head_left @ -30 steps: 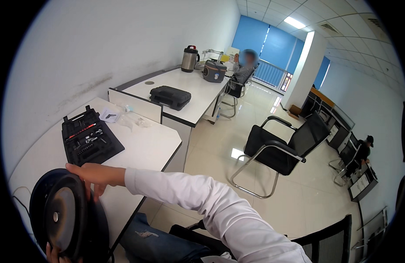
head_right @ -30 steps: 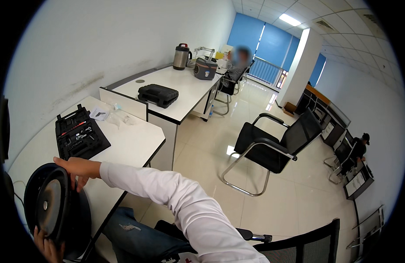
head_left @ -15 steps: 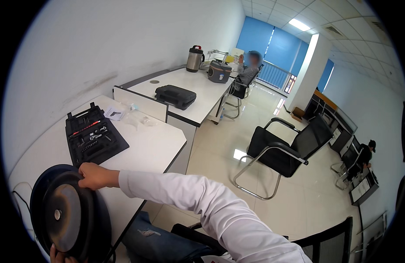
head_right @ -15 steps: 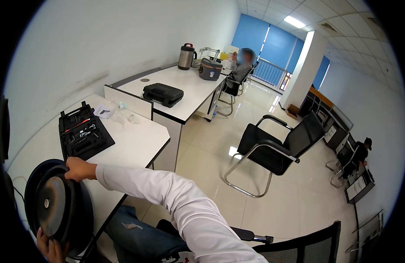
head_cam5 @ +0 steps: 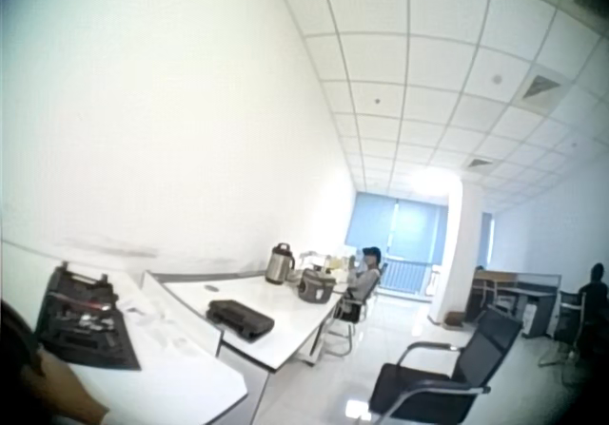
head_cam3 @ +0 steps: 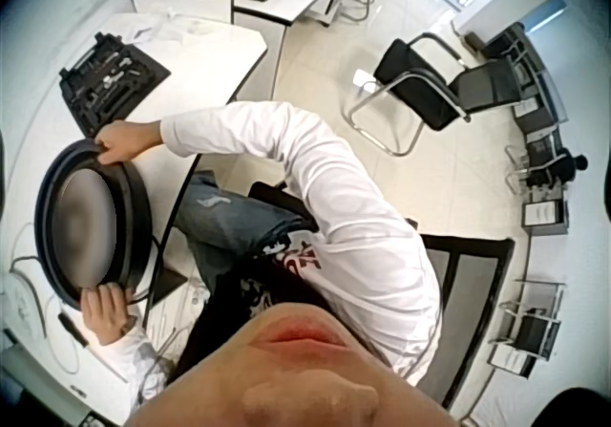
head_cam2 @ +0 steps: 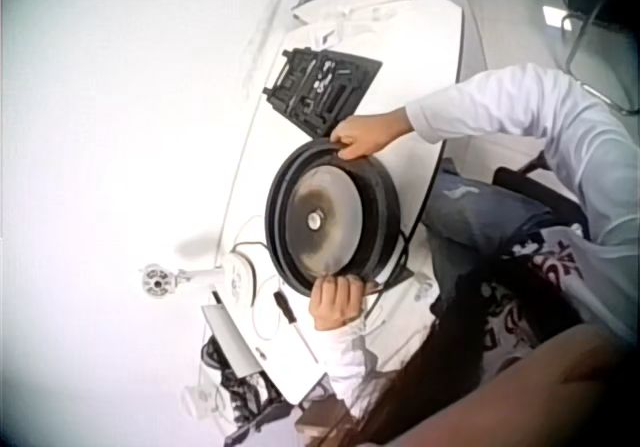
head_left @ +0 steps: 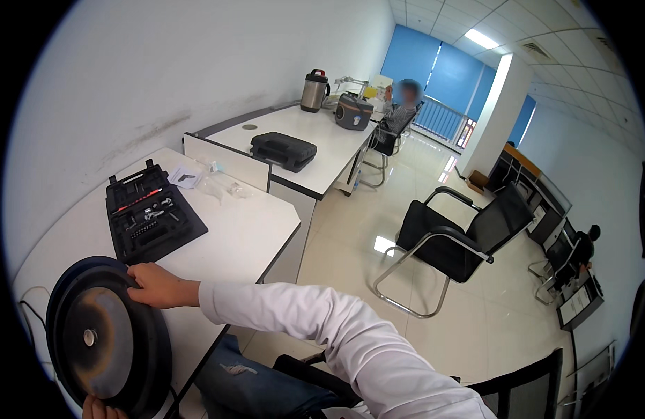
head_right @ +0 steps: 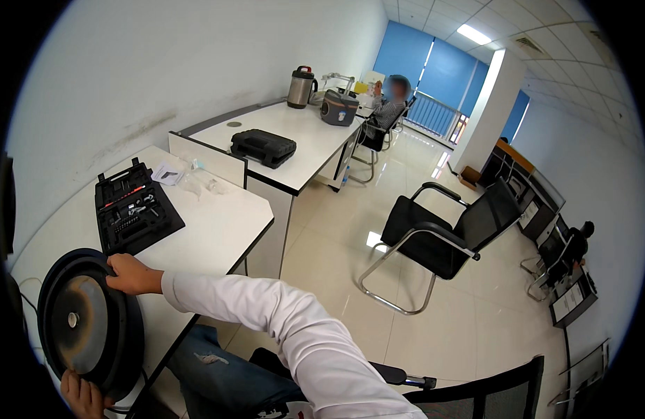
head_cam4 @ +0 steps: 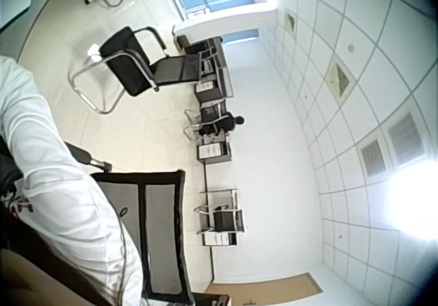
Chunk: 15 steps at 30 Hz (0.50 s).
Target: The person repairs a speaker by connecting wires to the terminal, tightening screws with a screwdriver, and reattaching the speaker cone. The person uses a screwdriver to secure the connections and then places the cone back onto the speaker frame.
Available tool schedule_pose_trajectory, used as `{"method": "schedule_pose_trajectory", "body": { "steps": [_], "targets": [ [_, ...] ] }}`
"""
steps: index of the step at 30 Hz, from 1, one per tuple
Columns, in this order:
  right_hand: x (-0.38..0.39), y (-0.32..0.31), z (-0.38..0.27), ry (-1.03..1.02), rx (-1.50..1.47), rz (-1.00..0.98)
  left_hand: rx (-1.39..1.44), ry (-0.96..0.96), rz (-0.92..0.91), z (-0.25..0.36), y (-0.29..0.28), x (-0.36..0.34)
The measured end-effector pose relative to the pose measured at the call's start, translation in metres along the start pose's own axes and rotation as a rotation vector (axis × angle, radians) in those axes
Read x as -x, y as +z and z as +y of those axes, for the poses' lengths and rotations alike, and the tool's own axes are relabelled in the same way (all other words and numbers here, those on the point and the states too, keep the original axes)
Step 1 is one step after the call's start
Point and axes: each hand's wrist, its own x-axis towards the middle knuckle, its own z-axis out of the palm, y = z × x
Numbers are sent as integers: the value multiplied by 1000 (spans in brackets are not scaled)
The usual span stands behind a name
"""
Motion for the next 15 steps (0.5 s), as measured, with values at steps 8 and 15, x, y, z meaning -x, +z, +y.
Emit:
{"method": "schedule_pose_trajectory", "body": {
  "steps": [8,15],
  "targets": [
    [0,-2,0,-4,29,-31,-37,29,22,1,2,0],
    [-1,-1,1,-2,38,-20,-22,12,0,2,-2,-2]
  ]
}}
